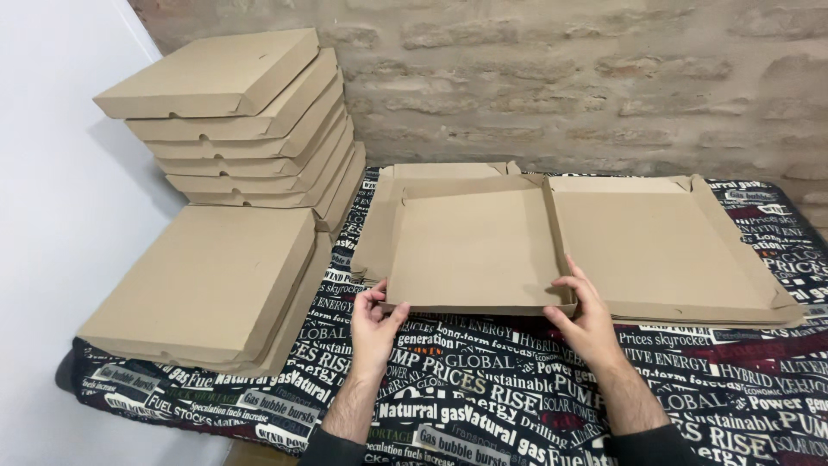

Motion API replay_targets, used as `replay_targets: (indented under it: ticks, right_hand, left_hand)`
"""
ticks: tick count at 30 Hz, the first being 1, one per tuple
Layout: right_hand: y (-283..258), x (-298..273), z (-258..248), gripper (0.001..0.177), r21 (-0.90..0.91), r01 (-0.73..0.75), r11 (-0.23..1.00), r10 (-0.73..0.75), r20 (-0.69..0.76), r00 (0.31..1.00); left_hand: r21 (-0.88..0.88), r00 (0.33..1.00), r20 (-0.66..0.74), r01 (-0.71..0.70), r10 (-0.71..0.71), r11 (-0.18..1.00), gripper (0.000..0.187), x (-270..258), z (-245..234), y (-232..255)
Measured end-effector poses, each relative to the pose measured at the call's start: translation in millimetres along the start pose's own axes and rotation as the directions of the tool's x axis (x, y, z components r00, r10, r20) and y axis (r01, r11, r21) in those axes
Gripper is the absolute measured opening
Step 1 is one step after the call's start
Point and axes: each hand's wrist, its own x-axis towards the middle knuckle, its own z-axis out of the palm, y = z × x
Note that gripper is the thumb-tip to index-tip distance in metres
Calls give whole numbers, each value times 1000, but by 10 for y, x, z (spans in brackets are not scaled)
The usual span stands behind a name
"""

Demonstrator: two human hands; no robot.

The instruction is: The person folds multiple flat cardboard boxes into their final three-dimensional shape by hand, placing each completed box into a stack.

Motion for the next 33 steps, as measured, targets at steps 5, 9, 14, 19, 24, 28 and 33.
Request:
replay_targets:
  ticks: [5, 9, 14, 19, 24, 28, 33]
  right_hand:
    - [-124, -22, 82, 55, -94, -45, 995, 55, 106, 993]
    - [-309, -37, 160, 69, -207, -42, 977, 88, 216, 972]
    - [-98, -28, 311, 69, -380, 22, 925, 61, 206, 977]
    - [-114, -25, 264, 65, -479, 63, 875, 35, 193, 981]
    - [-29, 21, -207, 6, -71, 45, 996, -70, -401, 914]
    - [-260, -98, -728, 4, 80, 124, 989, -55, -580, 813]
    - [-123, -313, -1282, 10, -1, 36, 999, -32, -488, 872]
  left_hand:
    - [63, 993, -101, 65, -58, 996, 74, 186, -104, -44]
    - [160, 990, -140, 57, -35, 985, 76, 275, -241, 6]
    - [656, 985, -113, -24, 129, 754, 86, 219, -285, 67]
    - [824, 981, 150, -193, 122, 532, 73, -74, 530, 467]
    - [377, 546, 749, -817, 375, 436, 56, -203, 1513, 304]
    - [345, 438, 864, -875, 248, 340, 50, -168, 2343, -338]
    - [367, 381, 922, -915, 63, 166, 27, 36, 3193, -1197]
